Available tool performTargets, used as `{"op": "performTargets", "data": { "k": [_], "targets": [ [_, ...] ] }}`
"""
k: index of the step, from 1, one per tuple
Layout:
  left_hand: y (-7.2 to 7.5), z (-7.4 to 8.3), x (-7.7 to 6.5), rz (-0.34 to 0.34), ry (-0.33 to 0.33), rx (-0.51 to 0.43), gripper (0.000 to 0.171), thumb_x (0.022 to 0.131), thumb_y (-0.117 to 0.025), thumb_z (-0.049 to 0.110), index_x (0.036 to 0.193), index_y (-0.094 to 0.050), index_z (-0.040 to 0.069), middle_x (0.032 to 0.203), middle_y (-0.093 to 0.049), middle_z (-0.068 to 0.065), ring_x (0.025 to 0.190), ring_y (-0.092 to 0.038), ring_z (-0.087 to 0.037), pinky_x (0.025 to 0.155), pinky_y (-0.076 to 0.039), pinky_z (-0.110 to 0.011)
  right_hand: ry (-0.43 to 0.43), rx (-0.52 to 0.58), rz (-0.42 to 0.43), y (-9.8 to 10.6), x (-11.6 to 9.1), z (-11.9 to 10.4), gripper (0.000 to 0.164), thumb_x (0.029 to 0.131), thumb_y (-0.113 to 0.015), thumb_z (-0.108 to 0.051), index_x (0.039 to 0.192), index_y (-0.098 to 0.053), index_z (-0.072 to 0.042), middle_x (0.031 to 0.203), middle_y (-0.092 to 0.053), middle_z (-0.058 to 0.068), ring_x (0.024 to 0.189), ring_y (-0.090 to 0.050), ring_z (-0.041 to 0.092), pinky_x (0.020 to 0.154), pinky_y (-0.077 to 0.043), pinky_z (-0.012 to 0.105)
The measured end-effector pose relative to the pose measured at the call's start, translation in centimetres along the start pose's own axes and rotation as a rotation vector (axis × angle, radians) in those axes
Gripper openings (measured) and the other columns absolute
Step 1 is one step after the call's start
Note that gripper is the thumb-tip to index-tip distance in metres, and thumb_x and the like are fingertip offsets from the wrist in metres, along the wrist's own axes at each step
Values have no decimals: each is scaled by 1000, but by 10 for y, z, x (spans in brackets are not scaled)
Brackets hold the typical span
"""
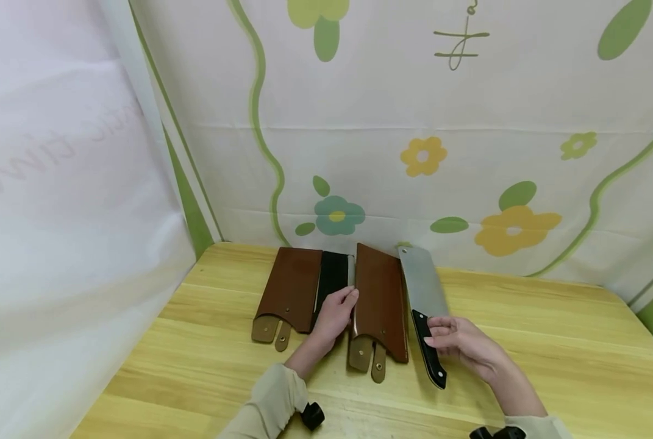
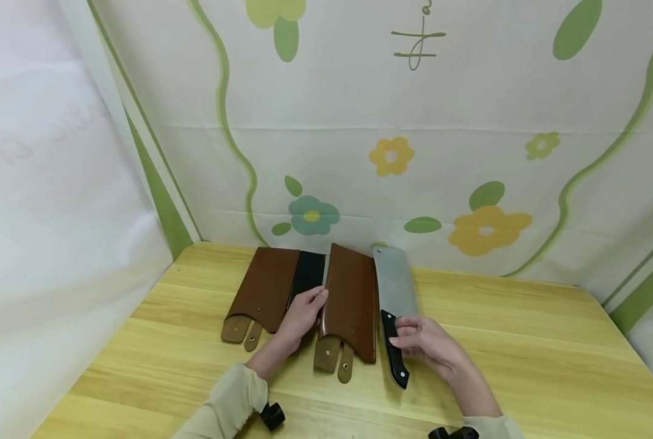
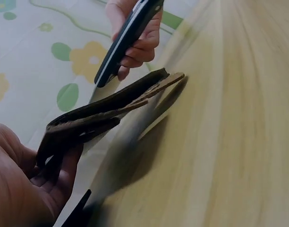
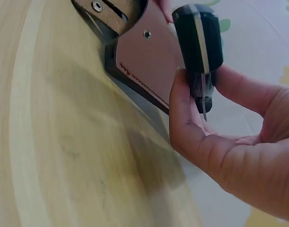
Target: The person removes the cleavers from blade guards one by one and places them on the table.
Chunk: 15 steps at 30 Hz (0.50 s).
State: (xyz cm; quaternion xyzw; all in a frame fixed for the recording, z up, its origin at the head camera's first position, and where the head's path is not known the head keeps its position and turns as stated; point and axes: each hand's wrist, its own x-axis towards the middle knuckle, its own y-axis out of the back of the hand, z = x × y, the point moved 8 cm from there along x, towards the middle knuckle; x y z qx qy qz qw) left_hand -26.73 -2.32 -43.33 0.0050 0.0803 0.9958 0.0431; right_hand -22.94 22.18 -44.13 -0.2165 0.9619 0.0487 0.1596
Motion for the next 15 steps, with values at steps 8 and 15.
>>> {"op": "performTargets", "data": {
  "k": [8, 15],
  "targets": [
    [-1, 0, -1, 31, -28, 107, 44, 111, -50, 21, 145, -55, -7, 147, -55, -26, 140, -46, -43, 115, -37, -56, -18, 20, -13, 2, 1, 5, 80, 94, -66, 0, 148, -14, 28, 105, -55, 5, 87, -58, 12, 80, -54, 27],
    [-2, 0, 0, 43, -19, 138, 44, 110, -51, 16, 147, -51, -9, 145, -54, -28, 139, -47, -43, 113, -39, -56, -24, 5, -26, 6, 1, 9, 73, 95, -67, -2, 144, -23, 29, 119, -59, 14, 91, -63, 15, 82, -56, 30]
  ]
}}
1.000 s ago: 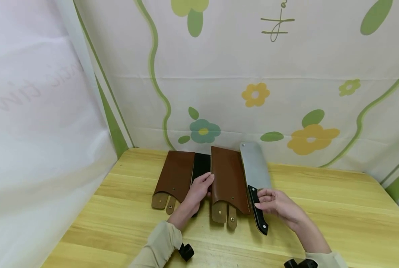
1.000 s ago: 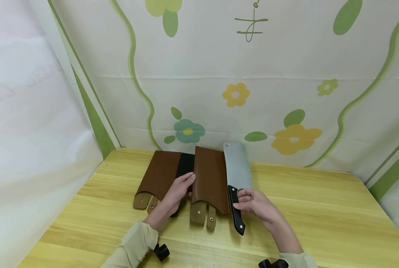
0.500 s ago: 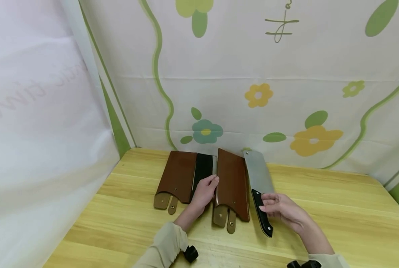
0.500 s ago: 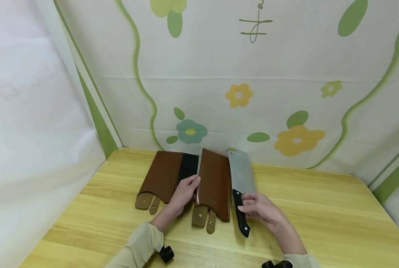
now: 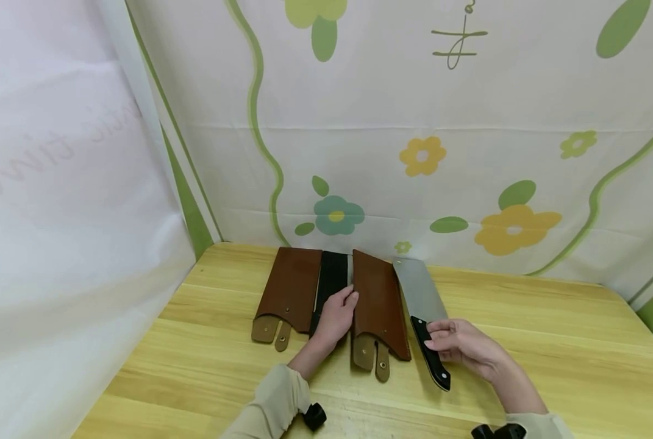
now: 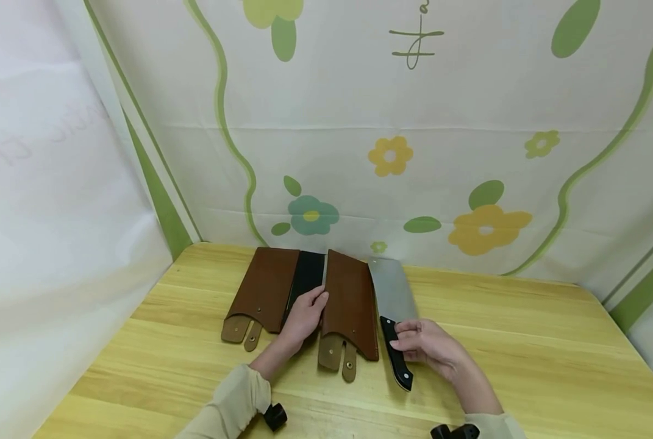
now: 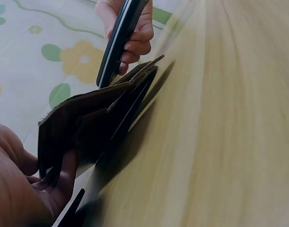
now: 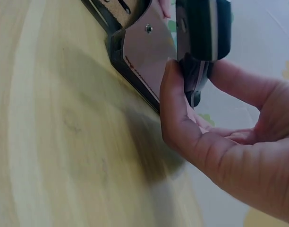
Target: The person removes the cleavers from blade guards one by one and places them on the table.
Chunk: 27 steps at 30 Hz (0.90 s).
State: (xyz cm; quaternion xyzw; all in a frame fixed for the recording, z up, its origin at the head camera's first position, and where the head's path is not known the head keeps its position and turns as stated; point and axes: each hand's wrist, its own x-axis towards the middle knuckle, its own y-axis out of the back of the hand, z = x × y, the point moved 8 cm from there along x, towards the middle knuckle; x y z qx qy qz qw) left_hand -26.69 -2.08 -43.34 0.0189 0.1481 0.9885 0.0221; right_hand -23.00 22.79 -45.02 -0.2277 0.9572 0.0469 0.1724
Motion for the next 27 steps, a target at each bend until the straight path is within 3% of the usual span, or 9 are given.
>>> {"op": "performTargets", "data": {
  "k": [6, 10, 16, 20, 24, 27],
  "targets": [
    [-6, 0, -1, -34, 32, 9, 53, 107, -57, 10, 154, -40, -9, 134, -59, -31, 125, -58, -42, 104, -47, -55, 4, -12, -2, 6, -2, 1, 73, 96, -67, -3, 144, -22, 29, 123, -58, 15, 92, -63, 15, 82, -56, 30],
    [-8, 2, -1, -58, 36, 20, 61, 102, -63, 5, 155, -36, -10, 136, -58, -29, 116, -64, -39, 95, -54, -53, -2, -20, -8, 7, -2, 1, 74, 95, -69, -4, 143, -24, 29, 122, -59, 17, 93, -62, 16, 83, -56, 31],
    [-11, 1, -3, -76, 41, 38, 66, 99, -66, 3, 156, -35, -10, 140, -55, -26, 112, -64, -34, 90, -56, -49, 2, -84, -22, 7, -7, -2, 73, 94, -72, -6, 141, -28, 30, 134, -50, 33, 105, -62, 21, 90, -56, 35],
    [-11, -1, -2, -80, 35, 39, 67, 98, -67, 2, 156, -35, -9, 139, -56, -25, 112, -63, -34, 90, -56, -50, 1, -129, -4, 13, -11, -4, 72, 96, -71, -8, 141, -29, 30, 136, -49, 37, 110, -62, 22, 90, -56, 36],
    [-13, -1, -2, -90, 30, 54, 67, 98, -67, 3, 156, -35, -9, 143, -54, -27, 114, -63, -34, 92, -55, -51, -13, -162, 12, 16, -9, -4, 70, 96, -70, -8, 139, -31, 31, 131, -54, 33, 109, -62, 22, 91, -56, 37],
    [-15, -1, -3, -101, 33, 82, 66, 99, -67, 4, 156, -36, -8, 147, -52, -28, 119, -61, -36, 95, -53, -52, -15, -184, 13, 13, -7, -3, 68, 95, -70, -7, 137, -33, 31, 119, -61, 24, 104, -64, 21, 91, -57, 40]
  ]
}}
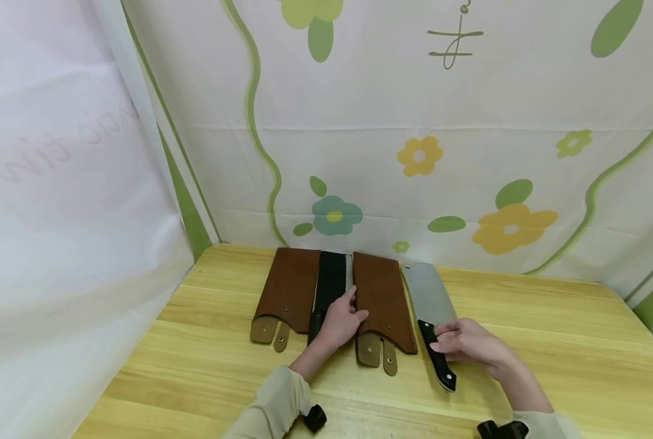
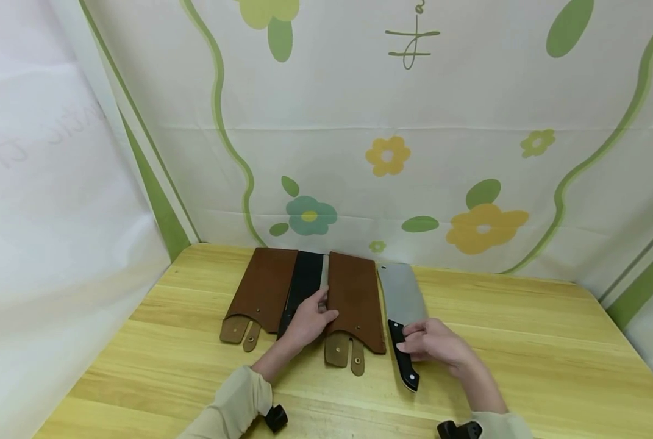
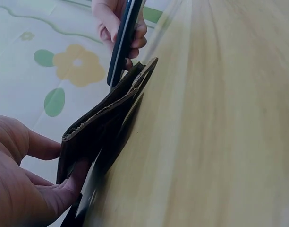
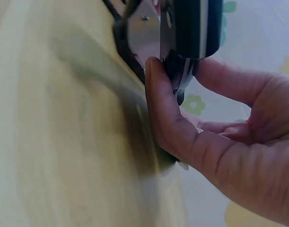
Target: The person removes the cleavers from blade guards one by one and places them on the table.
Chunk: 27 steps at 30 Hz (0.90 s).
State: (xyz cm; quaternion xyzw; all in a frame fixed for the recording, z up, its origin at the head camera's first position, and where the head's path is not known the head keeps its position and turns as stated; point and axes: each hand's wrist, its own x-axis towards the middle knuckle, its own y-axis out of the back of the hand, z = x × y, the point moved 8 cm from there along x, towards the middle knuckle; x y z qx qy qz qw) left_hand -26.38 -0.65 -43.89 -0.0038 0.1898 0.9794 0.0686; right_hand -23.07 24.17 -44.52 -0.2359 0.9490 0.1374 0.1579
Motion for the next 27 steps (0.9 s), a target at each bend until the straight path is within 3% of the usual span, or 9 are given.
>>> {"op": "performTargets", "data": {
  "k": [5, 9, 12, 17, 20, 22, 24, 27],
  "targets": [
    [-2, 1, -1, -3, 0, 31, 63, 99, -66, 5, 155, -39, -8, 144, -54, -29, 121, -60, -38, 95, -53, -53, 24, -18, -3, -6, 3, 0, 63, 94, -72, -6, 132, -36, 30, 99, -63, 11, 94, -65, 20, 87, -59, 39],
    [-1, 2, 0, 3, -23, 70, 62, 98, -67, 3, 152, -42, -10, 133, -60, -28, 109, -62, -33, 91, -53, -51, 35, -20, -2, -8, 3, 1, 59, 95, -71, -5, 130, -39, 29, 99, -64, 11, 93, -67, 20, 85, -60, 39],
    [0, 3, 0, 4, -49, 124, 59, 97, -68, 3, 150, -45, -10, 135, -57, -26, 100, -60, -27, 87, -53, -47, 37, -27, 6, -9, 4, 1, 55, 94, -72, -5, 128, -42, 26, 98, -65, 12, 91, -67, 21, 83, -60, 39],
    [2, 11, -4, 44, -119, 261, 47, 95, -72, 2, 140, -58, -6, 135, -56, -24, 79, -55, -16, 68, -51, -34, 29, -53, 41, -10, 5, -1, 47, 93, -73, -4, 122, -47, 22, 96, -66, 11, 86, -67, 20, 79, -61, 38],
    [5, 15, -8, 78, -140, 325, 42, 94, -73, 1, 135, -63, -3, 135, -55, -23, 72, -55, -15, 61, -49, -31, 32, -65, 52, -10, 6, -2, 43, 93, -73, -2, 119, -48, 21, 94, -65, 11, 84, -67, 20, 78, -61, 38],
    [4, 17, -10, 75, -141, 351, 41, 94, -75, 4, 134, -64, -1, 138, -55, -22, 80, -61, -19, 66, -53, -34, 31, -72, 60, -11, 6, -3, 43, 92, -73, -2, 118, -48, 21, 94, -65, 12, 84, -67, 20, 77, -61, 39],
    [1, 19, -11, 40, -134, 390, 45, 95, -76, 12, 137, -63, 2, 142, -53, -21, 98, -66, -27, 78, -57, -40, 31, -80, 68, -12, 5, -4, 43, 92, -73, -2, 118, -48, 21, 94, -65, 12, 84, -67, 21, 77, -61, 40],
    [-6, 19, -13, -52, -115, 490, 60, 93, -80, 30, 144, -59, 7, 152, -46, -20, 129, -56, -37, 98, -52, -53, 26, -90, 82, -13, 5, -4, 43, 91, -74, -3, 117, -48, 20, 93, -65, 13, 83, -67, 22, 77, -61, 40]
  ]
}}
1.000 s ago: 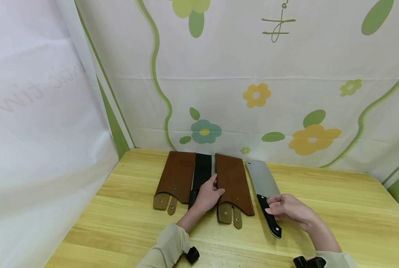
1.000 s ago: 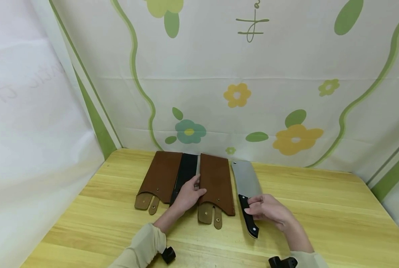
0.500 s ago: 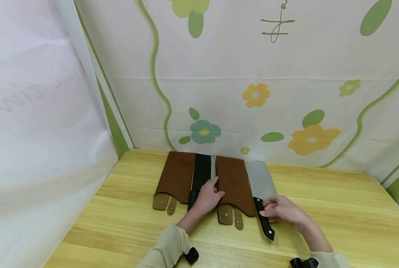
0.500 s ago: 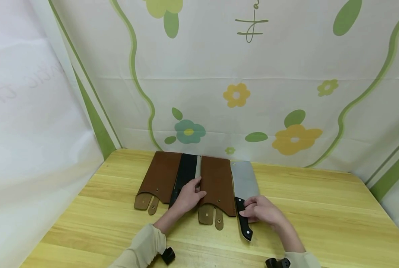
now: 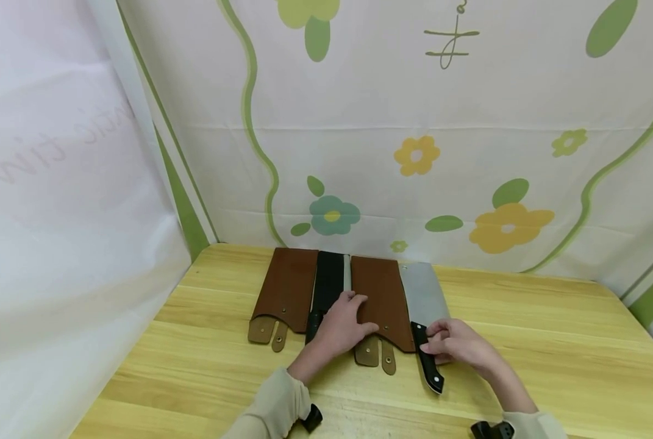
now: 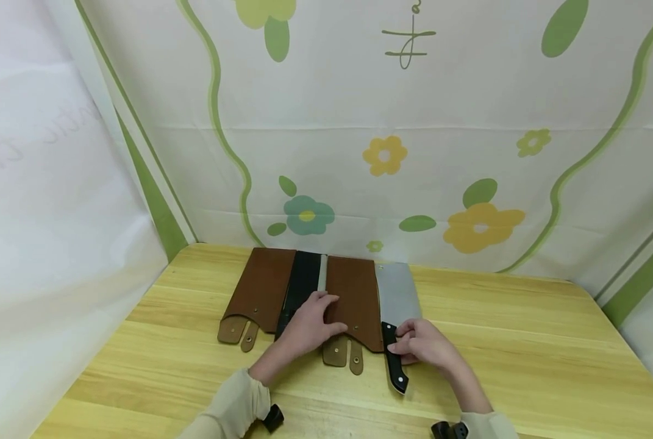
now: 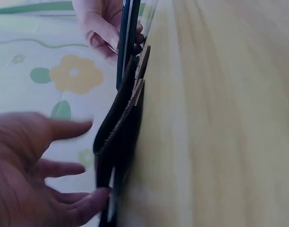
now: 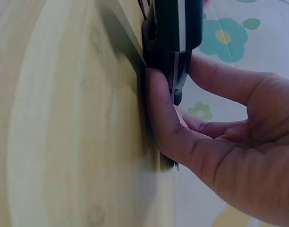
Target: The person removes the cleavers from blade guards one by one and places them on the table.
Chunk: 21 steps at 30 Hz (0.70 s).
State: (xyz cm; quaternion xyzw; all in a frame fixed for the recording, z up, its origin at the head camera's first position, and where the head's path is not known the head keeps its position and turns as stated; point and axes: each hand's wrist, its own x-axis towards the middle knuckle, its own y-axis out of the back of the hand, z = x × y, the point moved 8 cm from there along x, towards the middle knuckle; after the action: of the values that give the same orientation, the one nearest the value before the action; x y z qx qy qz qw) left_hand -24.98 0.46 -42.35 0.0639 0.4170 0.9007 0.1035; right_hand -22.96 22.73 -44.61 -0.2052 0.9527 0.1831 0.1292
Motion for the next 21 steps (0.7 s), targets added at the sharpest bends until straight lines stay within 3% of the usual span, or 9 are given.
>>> {"op": "performTargets", "data": {
  "k": [4, 9, 13, 21],
  "targets": [
    [-5, 5, -4, -93, -33, 182, 77, 88, -84, 44, 150, -53, 12, 157, -42, -20, 139, -46, -40, 102, -48, -59, 3, -6, 4, -2, 1, -2, 42, 91, -74, -2, 116, -49, 19, 92, -64, 13, 83, -67, 22, 76, -61, 41],
    [-4, 9, -7, -43, -105, 368, 65, 91, -82, 37, 145, -59, 9, 146, -54, -16, 127, -55, -35, 95, -55, -43, 0, -10, 3, -3, 2, -3, 42, 91, -74, -3, 116, -49, 19, 91, -64, 12, 82, -67, 22, 77, -61, 41],
    [-3, 9, -5, 12, -114, 383, 58, 92, -82, 36, 139, -63, 7, 138, -59, -15, 118, -58, -32, 87, -58, -39, -6, -16, 10, -1, 1, -2, 42, 92, -73, -2, 118, -48, 20, 92, -64, 13, 83, -67, 22, 77, -61, 42],
    [-7, 11, 3, 44, -81, 391, 59, 89, -84, 39, 134, -65, 6, 130, -61, -15, 109, -59, -30, 82, -58, -39, -13, -22, 45, 5, -2, 1, 44, 91, -73, -1, 119, -48, 22, 90, -63, 12, 84, -67, 22, 77, -62, 42]
  ]
}}
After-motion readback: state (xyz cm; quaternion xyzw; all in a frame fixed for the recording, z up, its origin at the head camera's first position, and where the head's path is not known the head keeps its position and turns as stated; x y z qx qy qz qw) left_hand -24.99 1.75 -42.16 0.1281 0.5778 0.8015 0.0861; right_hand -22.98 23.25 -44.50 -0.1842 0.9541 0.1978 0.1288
